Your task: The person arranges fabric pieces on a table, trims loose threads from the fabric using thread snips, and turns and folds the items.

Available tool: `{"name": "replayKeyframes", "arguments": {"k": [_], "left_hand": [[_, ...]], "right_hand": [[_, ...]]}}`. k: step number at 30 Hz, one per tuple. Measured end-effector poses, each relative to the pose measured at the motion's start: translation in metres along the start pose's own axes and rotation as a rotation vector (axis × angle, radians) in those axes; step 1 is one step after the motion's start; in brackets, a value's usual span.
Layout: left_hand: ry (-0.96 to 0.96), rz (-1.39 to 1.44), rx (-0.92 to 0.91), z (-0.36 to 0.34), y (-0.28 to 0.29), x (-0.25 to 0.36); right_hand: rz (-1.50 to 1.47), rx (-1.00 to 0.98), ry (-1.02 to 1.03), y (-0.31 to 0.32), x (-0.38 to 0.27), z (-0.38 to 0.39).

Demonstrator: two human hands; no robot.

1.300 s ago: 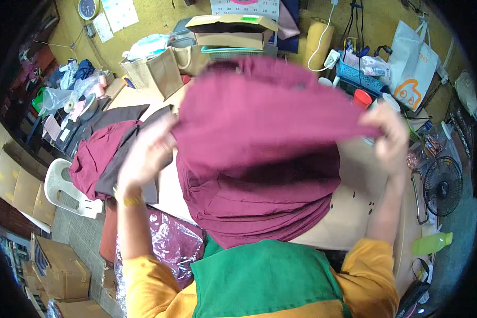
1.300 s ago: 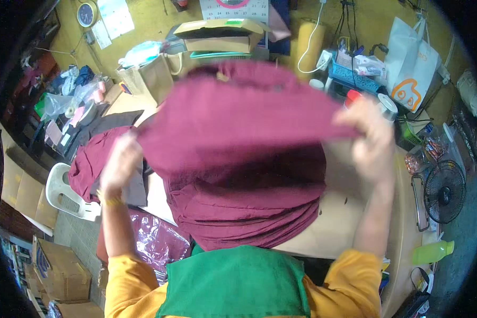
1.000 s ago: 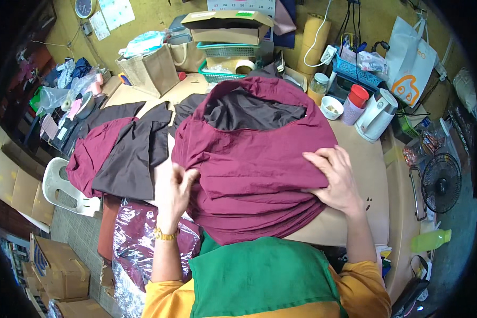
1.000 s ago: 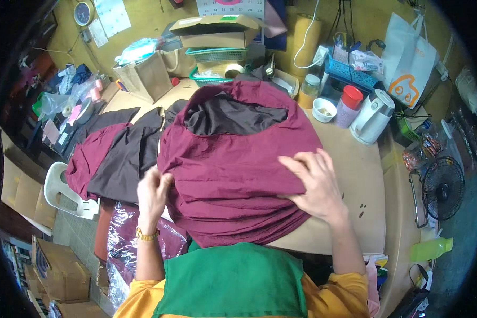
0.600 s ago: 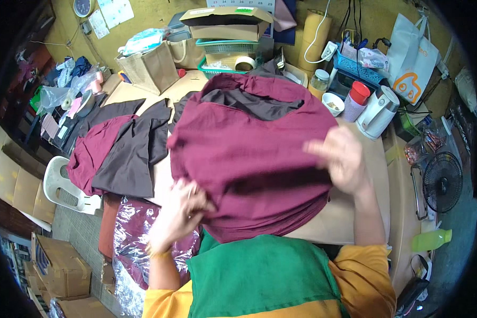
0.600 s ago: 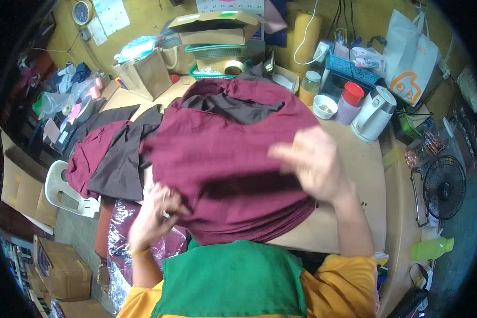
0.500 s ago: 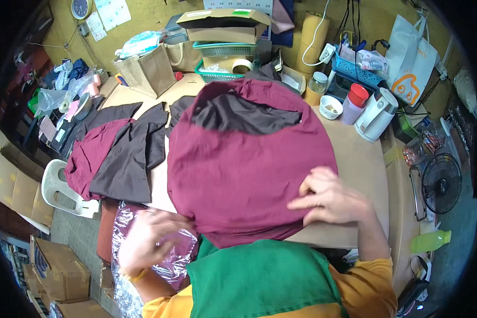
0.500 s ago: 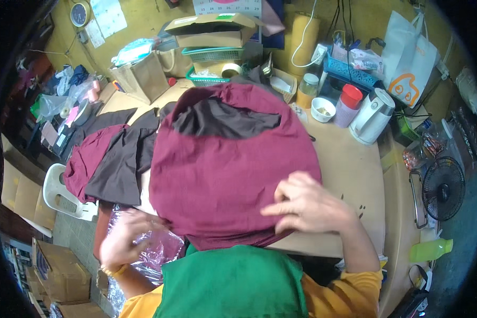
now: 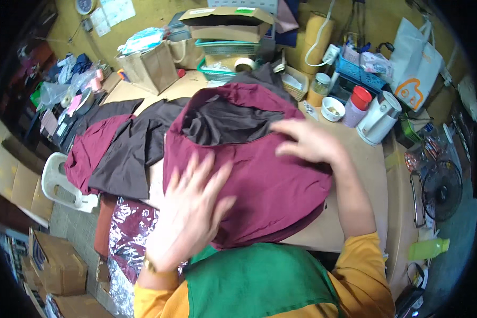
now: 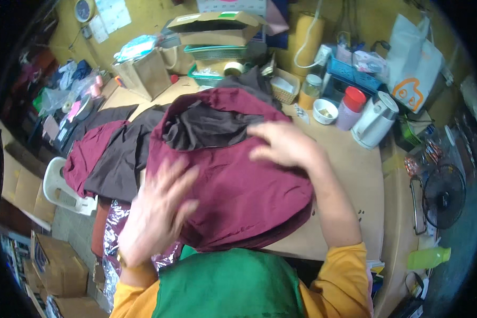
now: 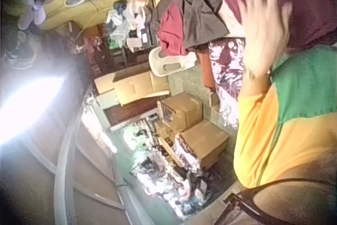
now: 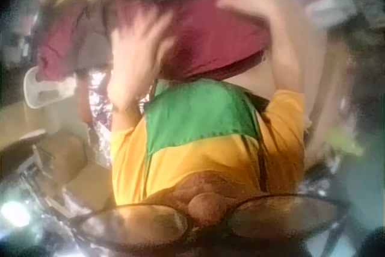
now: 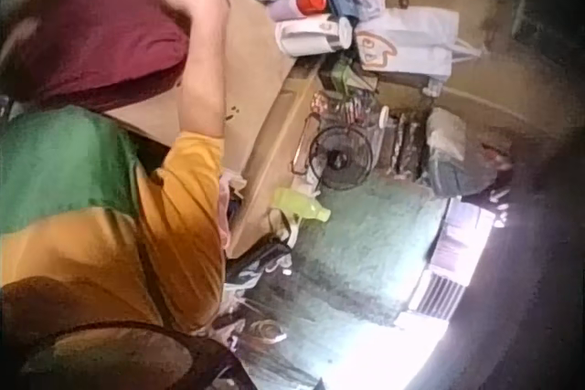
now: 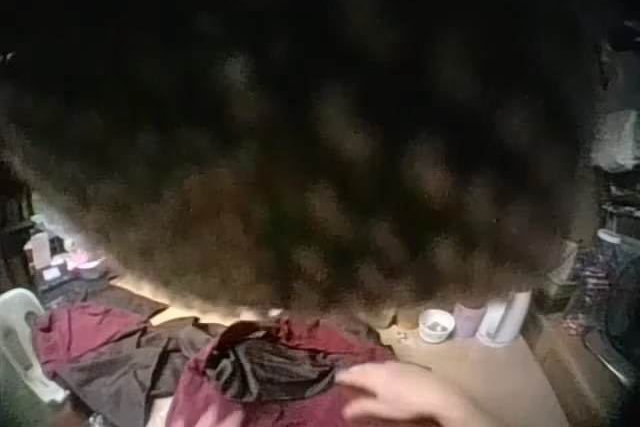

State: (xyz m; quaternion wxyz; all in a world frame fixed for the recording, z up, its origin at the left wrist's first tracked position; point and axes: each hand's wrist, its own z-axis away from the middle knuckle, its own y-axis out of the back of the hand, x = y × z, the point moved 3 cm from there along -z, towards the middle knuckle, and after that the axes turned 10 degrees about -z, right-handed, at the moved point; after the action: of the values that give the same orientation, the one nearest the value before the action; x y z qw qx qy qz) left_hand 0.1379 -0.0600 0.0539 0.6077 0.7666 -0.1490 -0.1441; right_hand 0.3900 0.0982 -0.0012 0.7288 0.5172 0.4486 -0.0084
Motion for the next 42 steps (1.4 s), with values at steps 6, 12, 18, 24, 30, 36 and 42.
{"name": "replayKeyframes", "arguments": {"k": [6,12,18,24,30,36,42], "left_hand": [[0.464,-0.203,0.225,-0.089,-0.125,-0.071],[0.47,0.058,0.003,-0.072,-0.19,-0.101],[0.739,0.036,0.399,-0.015,-0.152,-0.247],[0.86,-0.036,0.618,0.009,-0.173,-0.355],[1.662,-0.125,0.142,0.069,-0.201,-0.459],[1.225,-0.162,-0.116,0.007,-0.22,-0.438],[1.107,-0.109,0.093,-0.037,-0.183,-0.424]], "right_hand": [[0.408,0.506,-0.252,-0.013,-0.025,-0.094],[0.526,0.48,-0.3,-0.072,0.05,-0.114],[0.551,0.474,-0.307,-0.076,0.049,-0.117],[0.567,0.482,-0.334,-0.076,0.051,-0.109],[0.585,0.437,-0.323,-0.079,0.044,-0.12],[0.629,0.44,-0.367,-0.077,0.049,-0.119],[0.592,0.437,-0.372,-0.078,0.05,-0.12]]}}
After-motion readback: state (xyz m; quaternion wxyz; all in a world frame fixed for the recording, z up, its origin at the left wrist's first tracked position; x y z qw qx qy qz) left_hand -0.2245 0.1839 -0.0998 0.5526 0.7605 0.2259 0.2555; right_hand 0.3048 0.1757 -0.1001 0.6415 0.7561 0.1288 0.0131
